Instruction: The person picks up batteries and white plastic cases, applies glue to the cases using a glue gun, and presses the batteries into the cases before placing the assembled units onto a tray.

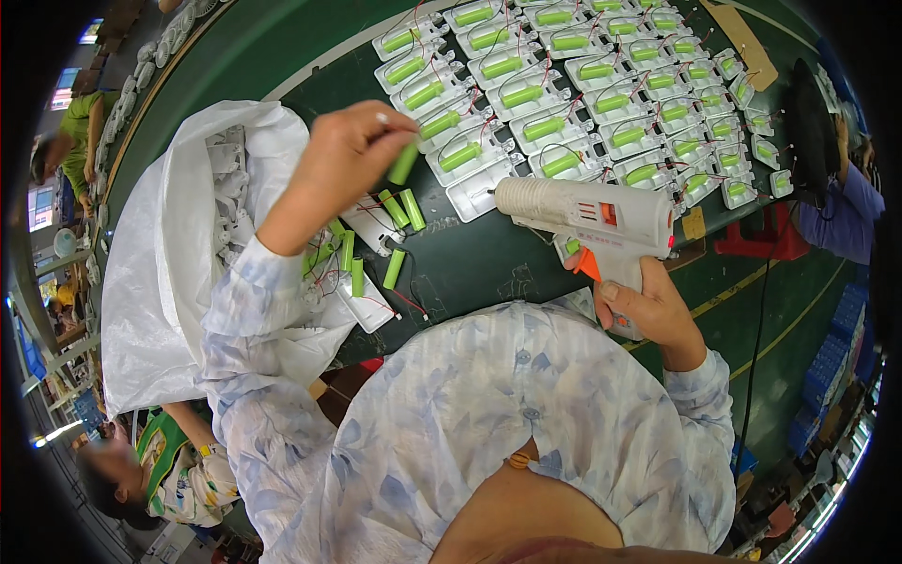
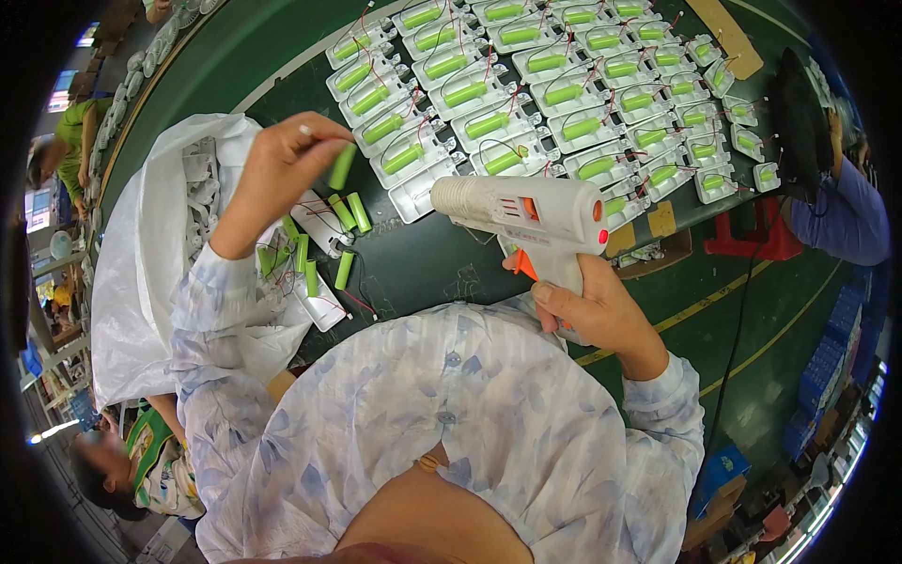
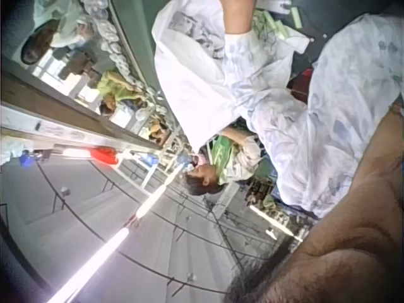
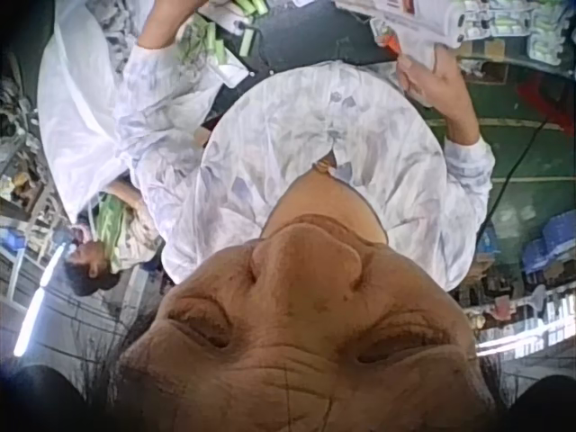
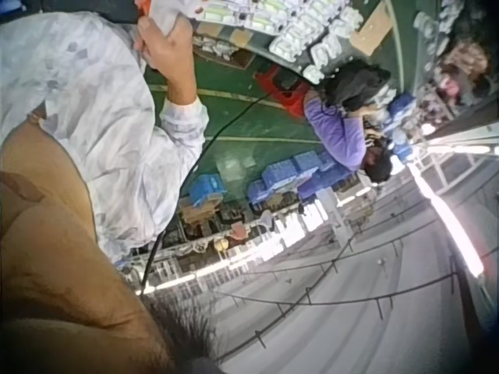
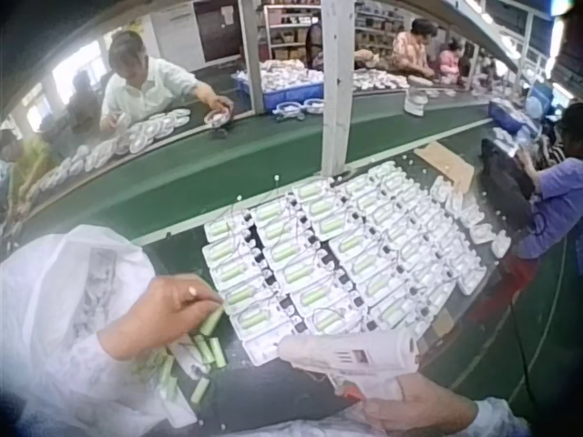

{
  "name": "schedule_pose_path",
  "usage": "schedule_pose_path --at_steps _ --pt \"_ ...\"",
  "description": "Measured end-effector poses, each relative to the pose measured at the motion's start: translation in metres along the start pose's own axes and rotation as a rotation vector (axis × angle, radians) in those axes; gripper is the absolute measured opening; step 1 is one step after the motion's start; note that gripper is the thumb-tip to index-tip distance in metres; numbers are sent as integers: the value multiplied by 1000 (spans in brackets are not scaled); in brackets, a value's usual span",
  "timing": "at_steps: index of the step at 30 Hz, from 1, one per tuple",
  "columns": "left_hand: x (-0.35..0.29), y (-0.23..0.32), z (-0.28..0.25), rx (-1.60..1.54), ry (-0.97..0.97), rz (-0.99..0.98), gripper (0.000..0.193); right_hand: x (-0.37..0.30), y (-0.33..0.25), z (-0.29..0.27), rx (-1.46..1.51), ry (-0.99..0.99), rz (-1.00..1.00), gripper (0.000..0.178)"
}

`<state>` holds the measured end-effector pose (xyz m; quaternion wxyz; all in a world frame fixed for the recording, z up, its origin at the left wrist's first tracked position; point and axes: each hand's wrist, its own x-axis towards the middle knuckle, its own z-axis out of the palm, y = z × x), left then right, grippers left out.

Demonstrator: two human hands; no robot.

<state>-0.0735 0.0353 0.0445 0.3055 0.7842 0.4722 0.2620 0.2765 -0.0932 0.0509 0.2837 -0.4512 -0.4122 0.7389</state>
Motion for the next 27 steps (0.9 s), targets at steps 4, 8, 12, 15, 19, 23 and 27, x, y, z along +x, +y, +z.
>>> schedule_pose_path --at_steps 4,8,12,15,19,23,27 --pt "7 27 40 103 -31 331 8 -5 5 -9 -8 -89 9 41" --pt "7 26 67 217 -30 398 13 -8 5 -6 15 -72 -1 41" --pt "6 26 80 368 -41 351 15 -13 8 -8 1 -42 1 41" --pt "7 20 85 372 -18 367 6 -14 10 -9 -52 -34 29 45" --pt "6 21 87 401 3 374 5 -13 14 -11 -55 -51 34 46" --pt "8 21 86 411 10 376 7 -14 21 -15 -60 -59 75 46" --pt "9 24 67 367 153 376 17 -12 21 -6 -32 10 -9 45"
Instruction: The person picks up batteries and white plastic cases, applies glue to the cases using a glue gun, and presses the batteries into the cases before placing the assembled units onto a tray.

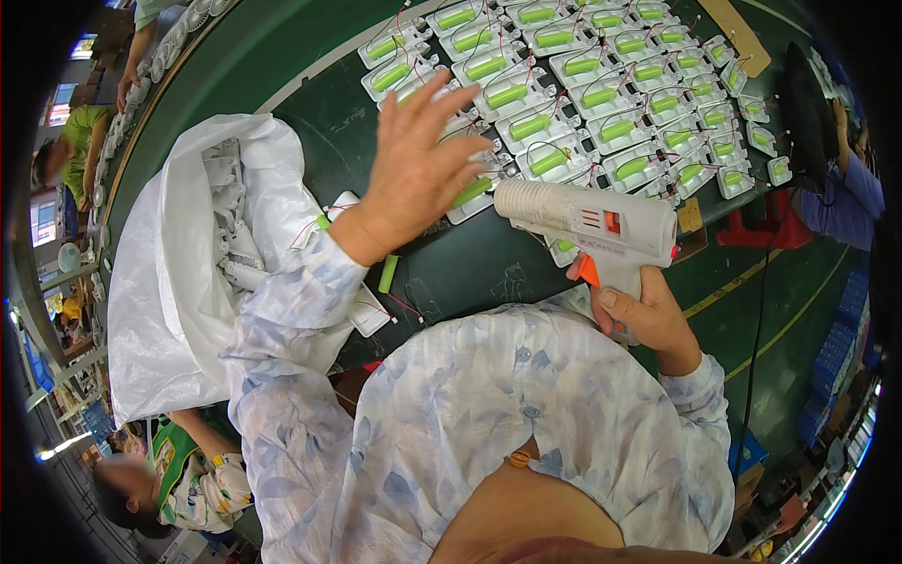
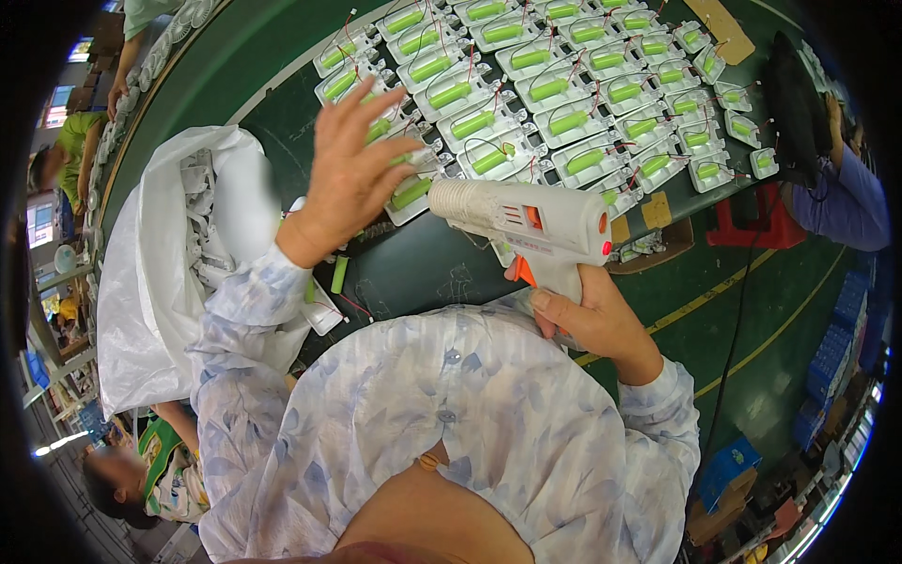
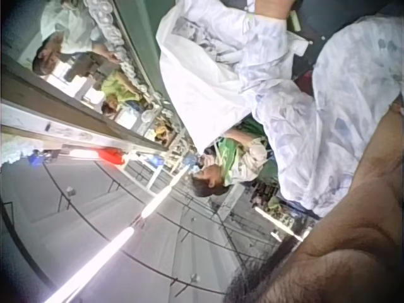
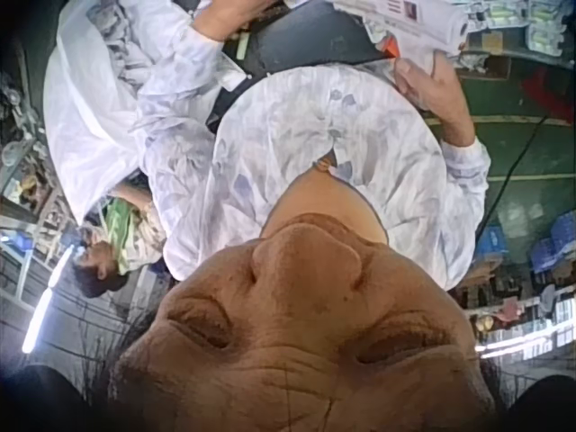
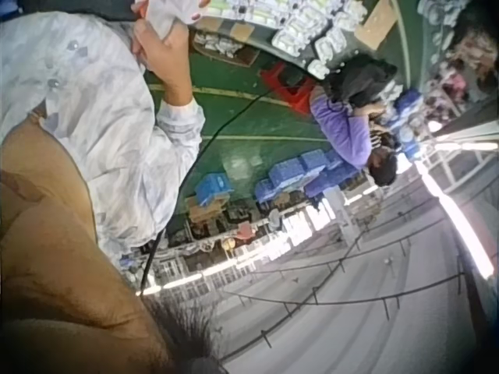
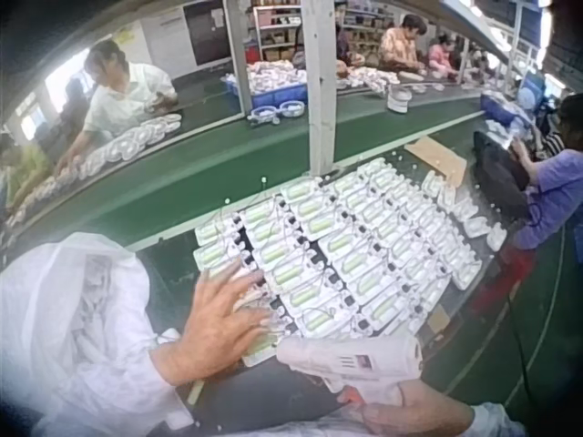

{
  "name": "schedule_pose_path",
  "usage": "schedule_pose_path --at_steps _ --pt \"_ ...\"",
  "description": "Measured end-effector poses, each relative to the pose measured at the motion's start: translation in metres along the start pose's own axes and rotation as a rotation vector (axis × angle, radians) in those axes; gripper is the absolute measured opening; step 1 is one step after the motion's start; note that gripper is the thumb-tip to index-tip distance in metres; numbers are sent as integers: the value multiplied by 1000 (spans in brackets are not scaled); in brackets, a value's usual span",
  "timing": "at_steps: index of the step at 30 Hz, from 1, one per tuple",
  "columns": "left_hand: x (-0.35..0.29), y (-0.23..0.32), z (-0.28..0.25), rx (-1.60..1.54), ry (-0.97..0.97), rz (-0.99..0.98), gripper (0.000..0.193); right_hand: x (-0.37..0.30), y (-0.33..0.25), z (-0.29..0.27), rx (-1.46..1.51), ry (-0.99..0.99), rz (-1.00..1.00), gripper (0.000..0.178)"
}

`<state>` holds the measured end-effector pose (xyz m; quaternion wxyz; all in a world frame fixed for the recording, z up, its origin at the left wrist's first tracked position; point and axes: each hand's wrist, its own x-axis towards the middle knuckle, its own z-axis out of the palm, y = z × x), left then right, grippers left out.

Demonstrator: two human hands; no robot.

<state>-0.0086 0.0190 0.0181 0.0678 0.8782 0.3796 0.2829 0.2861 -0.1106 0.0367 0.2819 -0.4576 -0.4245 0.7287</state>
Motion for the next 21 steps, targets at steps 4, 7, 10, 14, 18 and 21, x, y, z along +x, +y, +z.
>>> schedule_pose_path --at_steps 4,7,10,14,18,21 --pt "4 -9 -32 55 26 19 14 6 -1 4 37 15 -50 45" --pt "-13 -16 -39 -32 -93 -72 9 11 -3 5 73 27 -73 41" --pt "-22 -8 -52 55 -232 -111 7 12 -2 3 94 9 -68 37" --pt "-32 -4 -56 84 -272 -120 5 7 -2 3 82 10 -67 35" --pt "-33 -2 -63 107 -339 -140 5 3 -1 0 59 -12 -37 34" --pt "-37 -10 -81 137 -333 -196 6 6 1 -4 16 -65 -12 33"
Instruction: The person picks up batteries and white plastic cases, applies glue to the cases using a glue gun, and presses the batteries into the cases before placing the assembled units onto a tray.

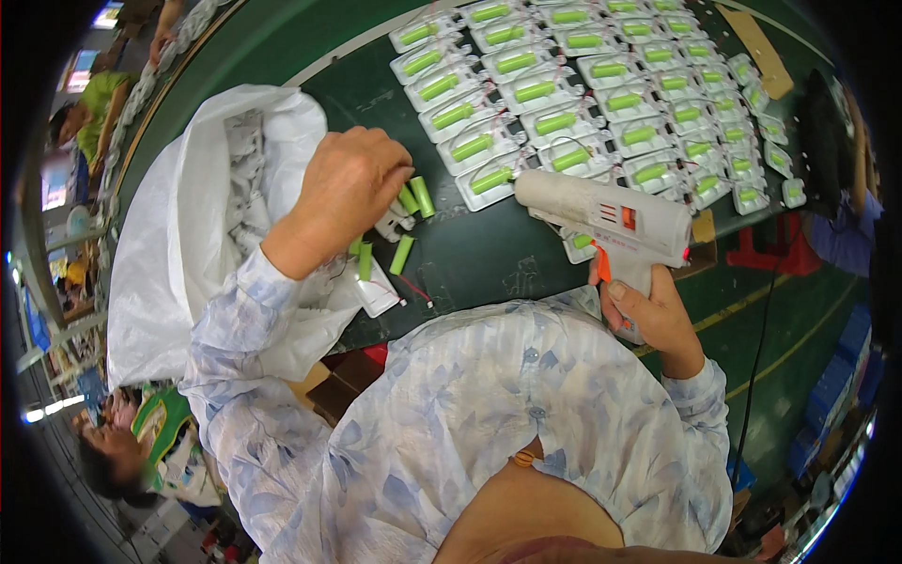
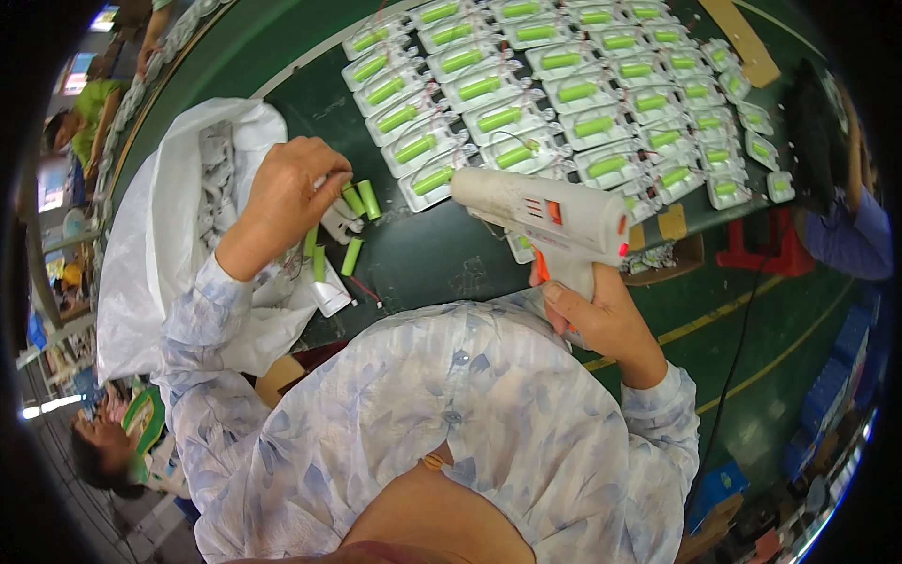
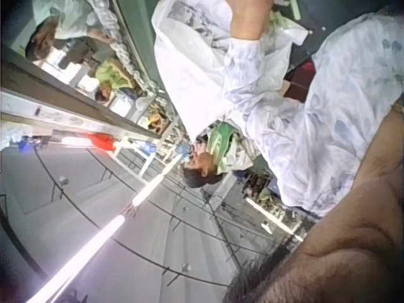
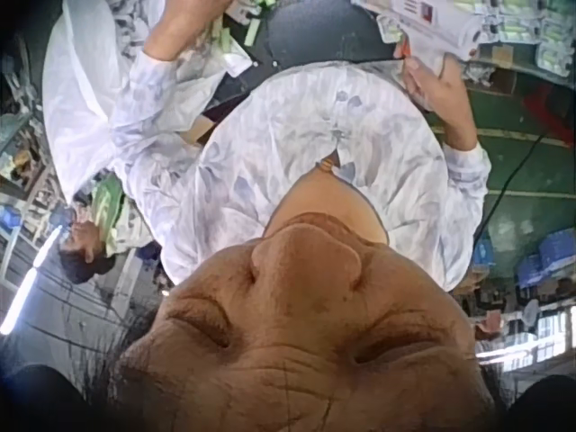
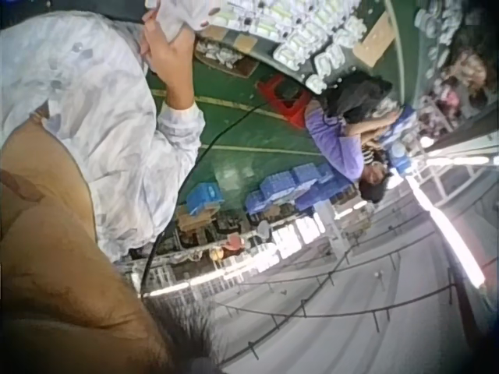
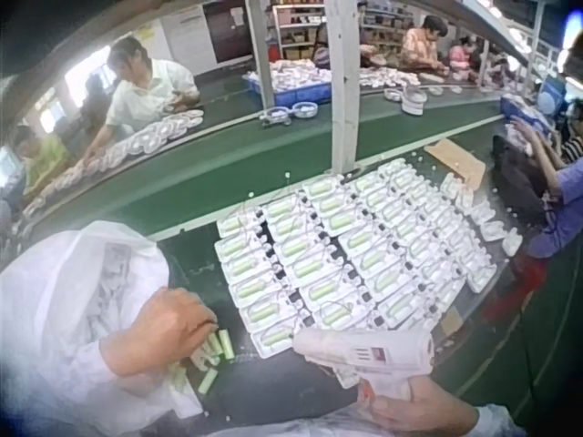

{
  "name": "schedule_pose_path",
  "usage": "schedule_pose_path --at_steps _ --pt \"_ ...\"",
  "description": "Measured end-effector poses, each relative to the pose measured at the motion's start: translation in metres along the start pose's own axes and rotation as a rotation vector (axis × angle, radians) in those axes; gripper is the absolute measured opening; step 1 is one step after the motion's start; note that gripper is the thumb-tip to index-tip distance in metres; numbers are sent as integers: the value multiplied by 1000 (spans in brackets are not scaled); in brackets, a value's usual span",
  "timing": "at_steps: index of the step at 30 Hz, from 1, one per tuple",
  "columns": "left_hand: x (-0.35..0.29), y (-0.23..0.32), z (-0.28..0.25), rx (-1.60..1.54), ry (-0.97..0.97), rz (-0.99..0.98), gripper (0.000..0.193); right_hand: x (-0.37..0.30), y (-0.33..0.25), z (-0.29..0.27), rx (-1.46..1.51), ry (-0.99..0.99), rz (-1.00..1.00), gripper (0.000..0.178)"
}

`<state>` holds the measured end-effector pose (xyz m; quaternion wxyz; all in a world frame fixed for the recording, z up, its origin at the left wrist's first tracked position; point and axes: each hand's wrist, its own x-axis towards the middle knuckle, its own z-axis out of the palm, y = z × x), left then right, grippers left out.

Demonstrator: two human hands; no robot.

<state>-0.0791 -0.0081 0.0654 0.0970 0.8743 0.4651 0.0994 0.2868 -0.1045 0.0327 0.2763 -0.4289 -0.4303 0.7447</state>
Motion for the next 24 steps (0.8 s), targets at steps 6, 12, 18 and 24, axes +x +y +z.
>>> schedule_pose_path --at_steps 6,12,18,24 --pt "-50 -54 -37 -287 -67 -576 16 -4 12 -10 78 30 -77 34" --pt "-133 -80 -25 -367 -40 -1015 20 9 6 -14 98 -80 -96 45" --pt "-143 -68 -31 216 52 -985 39 11 2 -22 99 -125 -73 49" --pt "-147 -80 -28 463 287 -888 74 11 9 -31 128 -149 -91 48"
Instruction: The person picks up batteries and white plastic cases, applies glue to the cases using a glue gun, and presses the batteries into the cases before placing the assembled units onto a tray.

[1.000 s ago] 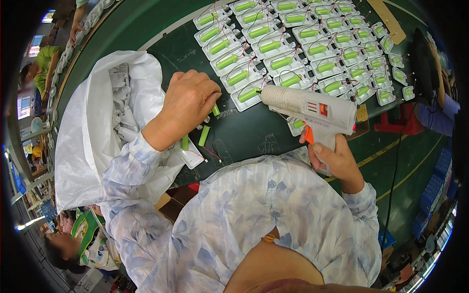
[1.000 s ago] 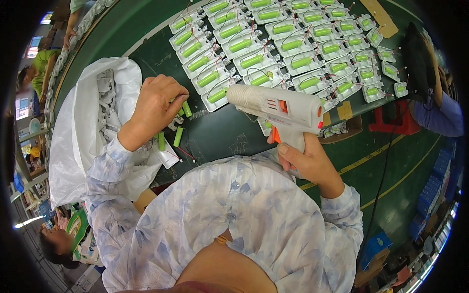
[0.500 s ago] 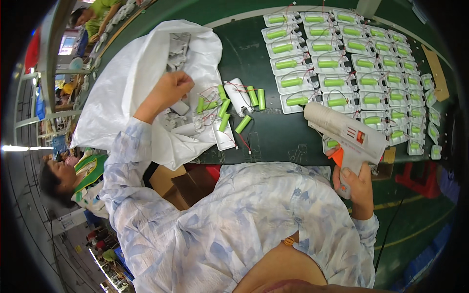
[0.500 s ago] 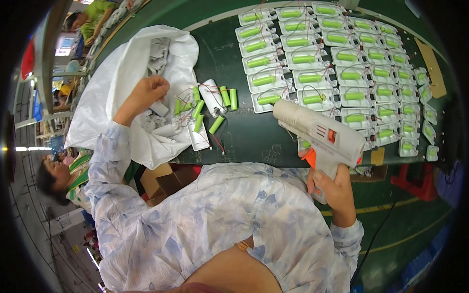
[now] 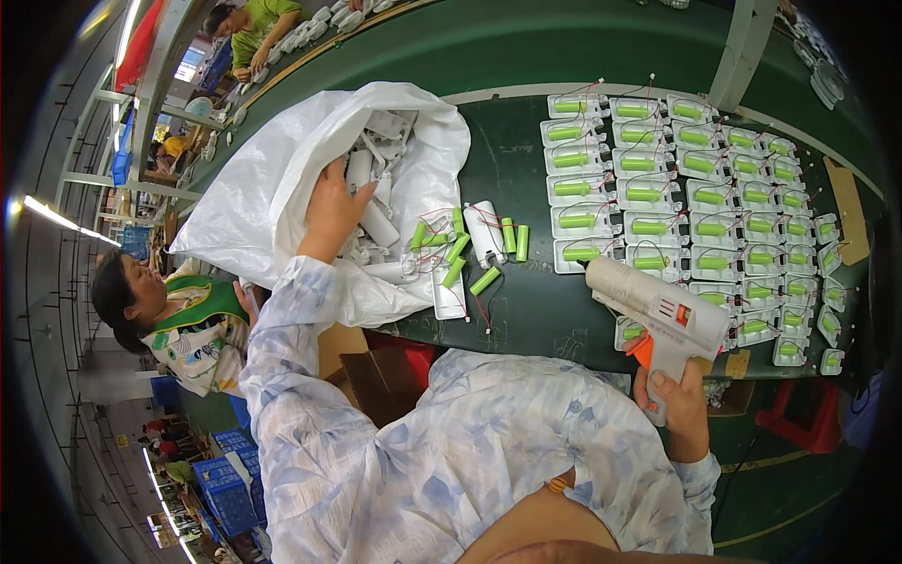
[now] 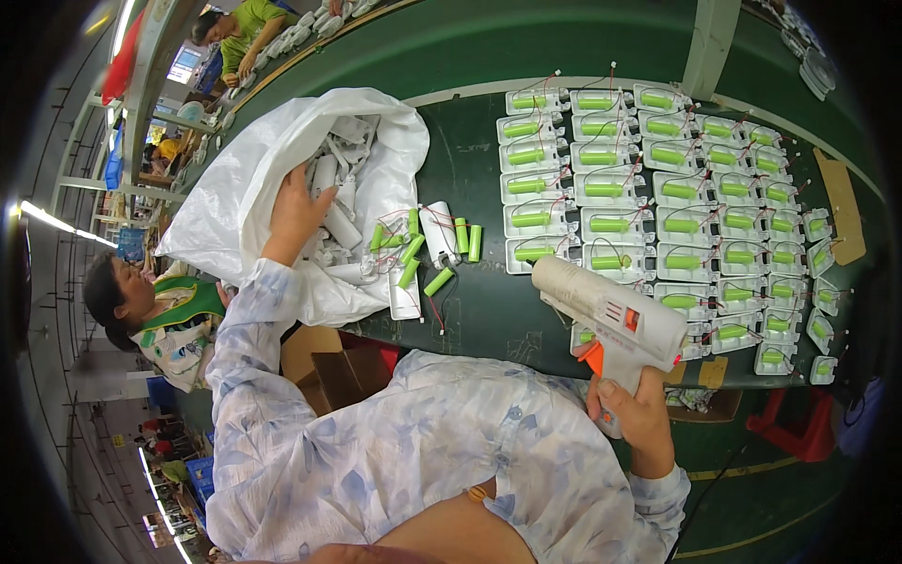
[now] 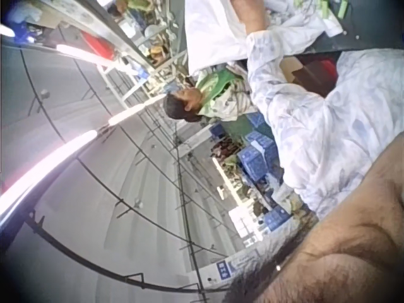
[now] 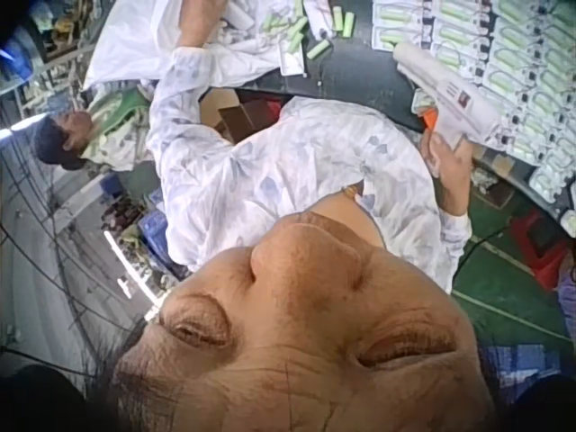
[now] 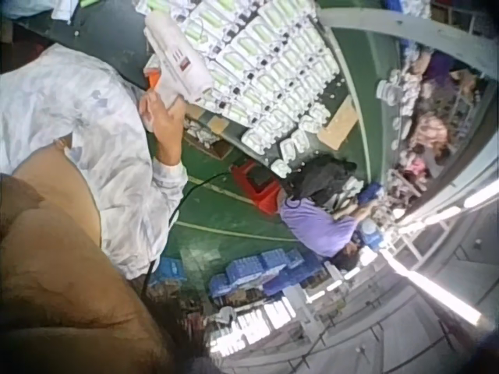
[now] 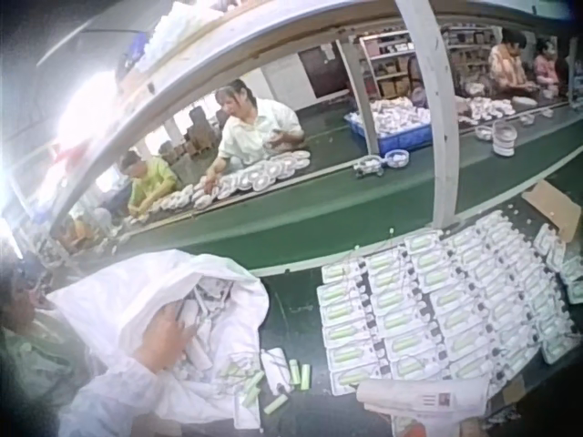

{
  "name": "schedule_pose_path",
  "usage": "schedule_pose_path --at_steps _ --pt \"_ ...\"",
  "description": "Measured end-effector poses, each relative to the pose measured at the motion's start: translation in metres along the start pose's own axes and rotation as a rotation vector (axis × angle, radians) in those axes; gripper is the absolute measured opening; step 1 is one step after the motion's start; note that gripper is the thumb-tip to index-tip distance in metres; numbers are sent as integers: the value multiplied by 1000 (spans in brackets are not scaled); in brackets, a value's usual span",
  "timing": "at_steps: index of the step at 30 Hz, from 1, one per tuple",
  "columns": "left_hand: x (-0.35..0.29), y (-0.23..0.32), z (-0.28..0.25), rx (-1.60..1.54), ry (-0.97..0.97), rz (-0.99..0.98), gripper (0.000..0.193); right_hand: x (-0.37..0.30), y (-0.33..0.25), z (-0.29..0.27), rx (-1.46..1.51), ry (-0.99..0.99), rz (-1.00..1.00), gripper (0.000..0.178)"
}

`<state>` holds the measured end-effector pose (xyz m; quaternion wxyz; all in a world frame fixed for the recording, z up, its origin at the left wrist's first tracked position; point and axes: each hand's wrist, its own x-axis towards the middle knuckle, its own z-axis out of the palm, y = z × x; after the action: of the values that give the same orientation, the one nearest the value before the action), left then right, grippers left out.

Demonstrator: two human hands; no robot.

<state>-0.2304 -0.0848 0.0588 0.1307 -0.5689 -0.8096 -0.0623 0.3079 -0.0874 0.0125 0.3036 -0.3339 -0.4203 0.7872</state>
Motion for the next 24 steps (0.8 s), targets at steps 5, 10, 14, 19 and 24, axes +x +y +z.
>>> schedule_pose_path --at_steps 5,10,14,19,24 --pt "25 39 24 -50 -131 -20 87 0 -3 -4 23 -17 20 42" --pt "51 29 68 438 -4 150 82 -3 2 -4 -9 -3 2 38" --pt "71 43 72 446 5 227 68 -4 3 0 7 39 32 36" --pt "82 37 72 260 -70 114 54 -5 2 -1 2 30 55 38" --pt "84 18 58 89 -57 55 48 -6 7 -5 38 59 26 38"
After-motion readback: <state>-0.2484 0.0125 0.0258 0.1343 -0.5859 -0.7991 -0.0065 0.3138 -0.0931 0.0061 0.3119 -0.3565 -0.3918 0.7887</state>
